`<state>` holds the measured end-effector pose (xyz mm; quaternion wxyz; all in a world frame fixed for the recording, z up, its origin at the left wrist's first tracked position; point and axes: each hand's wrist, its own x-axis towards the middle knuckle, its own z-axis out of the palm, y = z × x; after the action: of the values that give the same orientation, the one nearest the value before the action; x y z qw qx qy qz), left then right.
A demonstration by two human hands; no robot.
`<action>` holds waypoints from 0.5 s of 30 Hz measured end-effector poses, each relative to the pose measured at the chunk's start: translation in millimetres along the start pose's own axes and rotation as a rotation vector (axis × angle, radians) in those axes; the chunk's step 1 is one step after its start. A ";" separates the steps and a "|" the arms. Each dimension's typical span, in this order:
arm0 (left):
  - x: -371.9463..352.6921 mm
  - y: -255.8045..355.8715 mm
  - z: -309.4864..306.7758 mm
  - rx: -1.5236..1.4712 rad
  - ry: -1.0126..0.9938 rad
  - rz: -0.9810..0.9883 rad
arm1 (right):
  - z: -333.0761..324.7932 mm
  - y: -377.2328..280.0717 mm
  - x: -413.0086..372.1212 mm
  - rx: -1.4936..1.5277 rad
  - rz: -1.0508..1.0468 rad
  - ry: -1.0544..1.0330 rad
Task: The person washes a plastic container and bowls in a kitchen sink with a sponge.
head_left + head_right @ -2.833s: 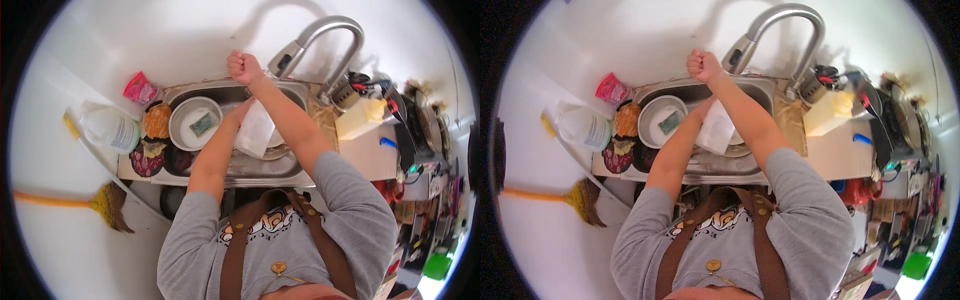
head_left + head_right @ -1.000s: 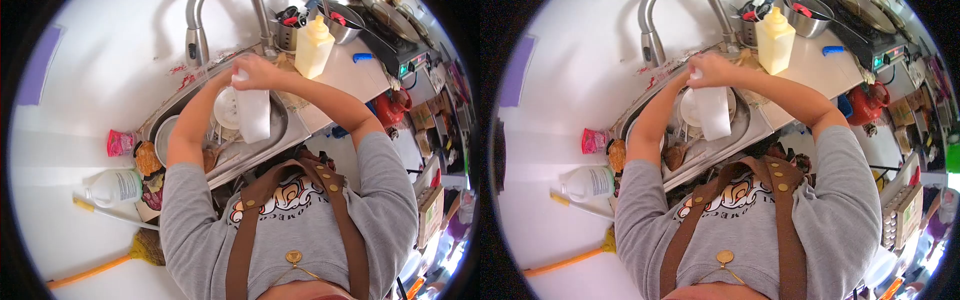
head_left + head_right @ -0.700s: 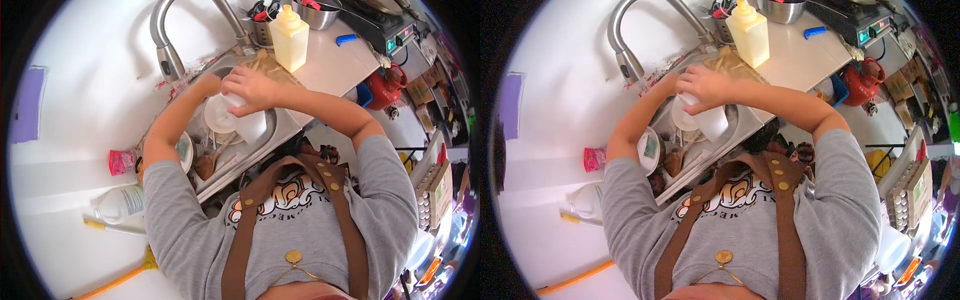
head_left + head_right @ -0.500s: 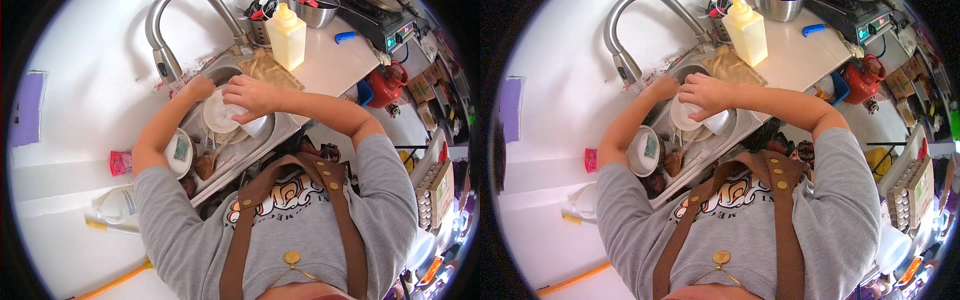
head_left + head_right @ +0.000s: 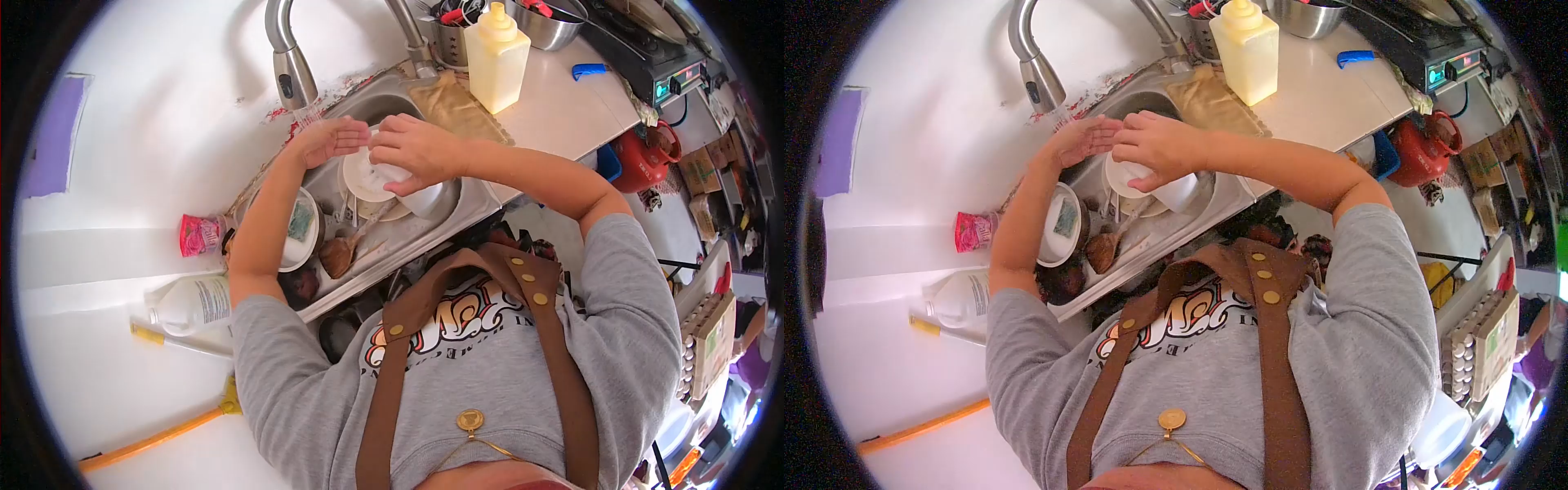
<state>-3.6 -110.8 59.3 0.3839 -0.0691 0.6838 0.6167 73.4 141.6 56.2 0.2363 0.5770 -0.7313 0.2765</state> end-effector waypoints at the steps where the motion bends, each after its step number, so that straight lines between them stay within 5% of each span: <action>1: -0.2 -3.4 3.1 -0.153 0.008 0.051 | -1.1 1.3 2.5 -0.010 -0.001 0.012; 5: 30.9 -20.9 -4.9 -0.624 0.253 0.269 | 3.3 12.6 8.9 0.033 0.037 0.057; 8: 38.8 -29.5 -30.2 -0.858 -0.444 0.249 | 7.5 18.4 14.8 0.063 0.115 0.032; 11: 52.1 -41.5 -37.4 -0.673 -0.352 0.418 | 13.3 23.8 22.9 0.107 0.235 0.019; 14: 40.6 -41.4 -11.2 -0.104 0.443 0.318 | 23.4 36.7 37.0 0.092 0.323 0.091; 15: 26.1 -39.6 10.0 -0.193 0.365 0.374 | 28.0 42.4 43.6 0.079 0.355 0.148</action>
<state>5.1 -101.1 12.6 0.1254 -0.0879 0.6807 0.7164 21.6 99.2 59.0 0.2143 0.4260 -0.7906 0.3841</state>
